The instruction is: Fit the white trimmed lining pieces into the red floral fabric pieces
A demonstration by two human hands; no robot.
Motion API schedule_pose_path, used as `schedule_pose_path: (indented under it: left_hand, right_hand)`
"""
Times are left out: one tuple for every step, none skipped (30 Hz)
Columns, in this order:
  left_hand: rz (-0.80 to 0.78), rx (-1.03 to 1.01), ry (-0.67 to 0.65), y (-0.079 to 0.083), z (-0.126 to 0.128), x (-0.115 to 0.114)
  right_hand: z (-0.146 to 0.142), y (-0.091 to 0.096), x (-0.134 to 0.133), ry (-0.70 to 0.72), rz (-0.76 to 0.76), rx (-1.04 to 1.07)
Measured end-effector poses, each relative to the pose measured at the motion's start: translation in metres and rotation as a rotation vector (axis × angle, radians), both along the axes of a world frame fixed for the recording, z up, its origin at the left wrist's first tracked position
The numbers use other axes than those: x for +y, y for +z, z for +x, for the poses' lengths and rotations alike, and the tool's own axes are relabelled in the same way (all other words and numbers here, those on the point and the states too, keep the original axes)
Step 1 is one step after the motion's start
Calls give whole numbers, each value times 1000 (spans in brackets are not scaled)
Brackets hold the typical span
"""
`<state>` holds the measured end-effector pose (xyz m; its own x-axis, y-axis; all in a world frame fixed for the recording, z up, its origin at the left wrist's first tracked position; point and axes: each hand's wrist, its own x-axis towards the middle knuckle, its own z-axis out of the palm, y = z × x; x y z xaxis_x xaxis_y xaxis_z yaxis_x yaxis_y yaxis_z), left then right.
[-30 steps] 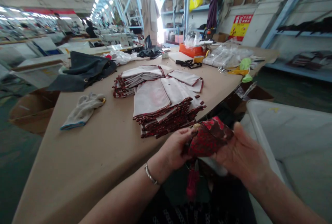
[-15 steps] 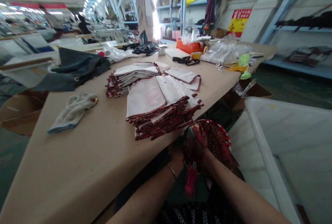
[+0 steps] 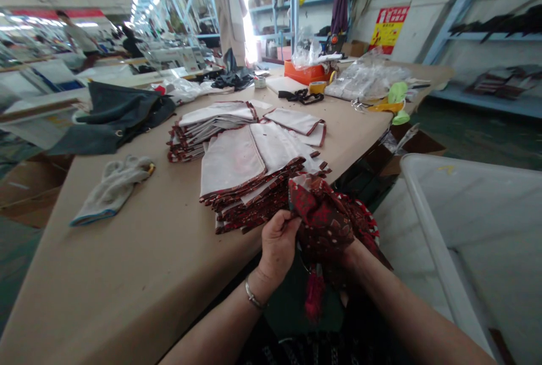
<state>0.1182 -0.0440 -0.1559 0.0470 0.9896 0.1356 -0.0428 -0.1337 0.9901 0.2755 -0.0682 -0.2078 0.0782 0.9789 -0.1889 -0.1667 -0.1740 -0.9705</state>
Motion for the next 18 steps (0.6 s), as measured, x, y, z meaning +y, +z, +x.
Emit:
schedule_pose_path:
  left_hand:
    - [-29,-22,49,-8,-5,-2]
    - [-62,-33,95,-18,-11,-5]
    - [-99,-28,130,-29,-18,-9]
    - [-140,-8,147,-40,-24,-15]
    - [-185,19,149,-50,-30,-22]
    - [-227,41,137,-59,-35,-28]
    - [-260,58,122,-64,-40,-34]
    - [-276,67,105,-66,-43,-39]
    - [-274,67,94,-65,-45,-42]
    - [-253,63,91,-61,-45,-44]
    - [-221,62,89,-55,-45,-44]
    - [-183,63,80,-47,-44,-42]
    - [-143,69,62,-38,-42,-40]
    - [-100,76,35,-29,-39,-38]
    - [-56,84,1,-20,-36,-36]
    - [-11,95,-37,-11,-33,-33]
    - [38,106,-69,-1,-31,-32]
    - [88,120,-93,9,-31,-30]
  right_hand:
    - [3,-11,-1,1,-115,108]
    - [5,-22,-2,-6,-203,171]
    - [8,-34,-4,-22,-252,176]
    - [10,-46,-6,-36,-275,153]
    - [13,-55,-9,-49,-283,119]
    - [15,-62,-12,-68,-286,83]
    - [18,-66,-16,-92,-278,39]
    - [20,-66,-20,-119,-254,-7]
    - [23,-64,-24,-147,-218,-47]
    - [24,-59,-28,-163,-162,-88]
    - [25,-51,-31,-159,-86,-135]
    - [24,-43,-33,-134,-3,-189]
    - [23,-34,-33,-86,71,-246]
    - [20,-24,-31,-37,122,-295]
    - [18,-13,-29,-6,154,-327]
    - [16,-1,-26,-8,164,-347]
    - [16,12,-21,-50,160,-365]
    - [19,26,-17,-127,166,-397]
